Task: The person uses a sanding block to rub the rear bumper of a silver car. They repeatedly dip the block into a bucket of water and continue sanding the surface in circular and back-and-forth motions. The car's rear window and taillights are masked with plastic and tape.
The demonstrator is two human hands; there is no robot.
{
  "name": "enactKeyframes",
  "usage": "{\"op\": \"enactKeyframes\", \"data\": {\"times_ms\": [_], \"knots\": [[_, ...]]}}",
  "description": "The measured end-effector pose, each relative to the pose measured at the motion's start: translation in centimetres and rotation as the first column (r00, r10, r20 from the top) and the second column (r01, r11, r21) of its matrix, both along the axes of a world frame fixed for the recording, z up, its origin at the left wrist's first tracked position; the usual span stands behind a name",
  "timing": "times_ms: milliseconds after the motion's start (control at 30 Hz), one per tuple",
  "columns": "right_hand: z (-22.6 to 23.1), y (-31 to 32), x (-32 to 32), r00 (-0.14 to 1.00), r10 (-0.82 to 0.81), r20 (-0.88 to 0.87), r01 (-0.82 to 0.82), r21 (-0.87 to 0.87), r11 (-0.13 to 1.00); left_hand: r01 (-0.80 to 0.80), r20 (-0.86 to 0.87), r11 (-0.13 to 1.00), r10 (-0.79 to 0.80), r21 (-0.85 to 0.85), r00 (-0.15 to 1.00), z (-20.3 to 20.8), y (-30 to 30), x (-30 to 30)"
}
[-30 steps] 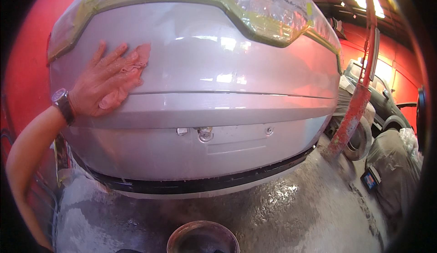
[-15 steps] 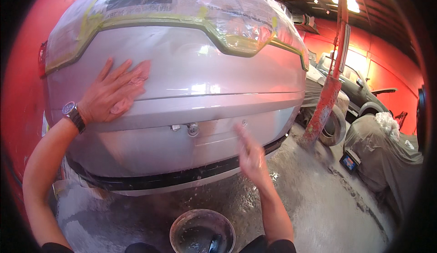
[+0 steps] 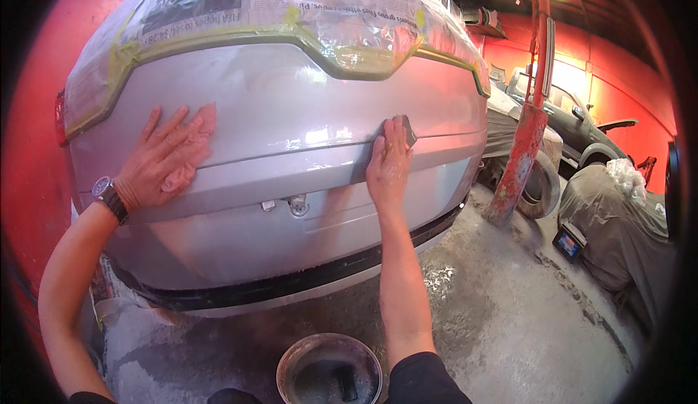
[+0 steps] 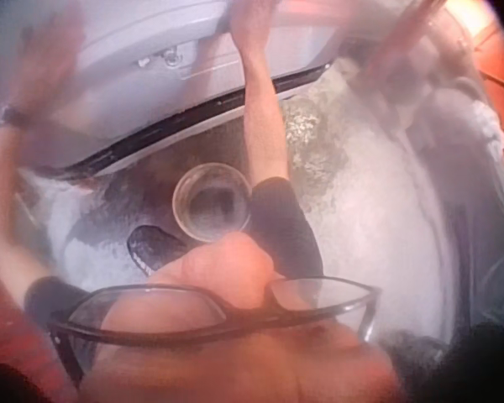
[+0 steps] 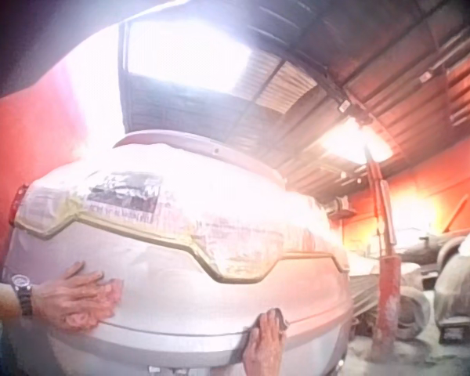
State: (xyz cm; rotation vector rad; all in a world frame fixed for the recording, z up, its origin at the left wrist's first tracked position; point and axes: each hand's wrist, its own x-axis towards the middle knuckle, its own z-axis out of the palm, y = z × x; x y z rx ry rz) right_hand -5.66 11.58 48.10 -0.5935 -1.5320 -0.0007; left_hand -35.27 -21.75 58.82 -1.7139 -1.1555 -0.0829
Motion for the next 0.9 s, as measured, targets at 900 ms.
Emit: {"op": "enactKeyframes", "data": {"times_ms": [900], "knots": [[-3.3,-3.5,-3.0,0.982,-0.036,0.186,0.005,0.162,0.987,-0.089,-0.011,0.996,0.089,-0.009,0.996,-0.4,-0.1,-0.7]]}}
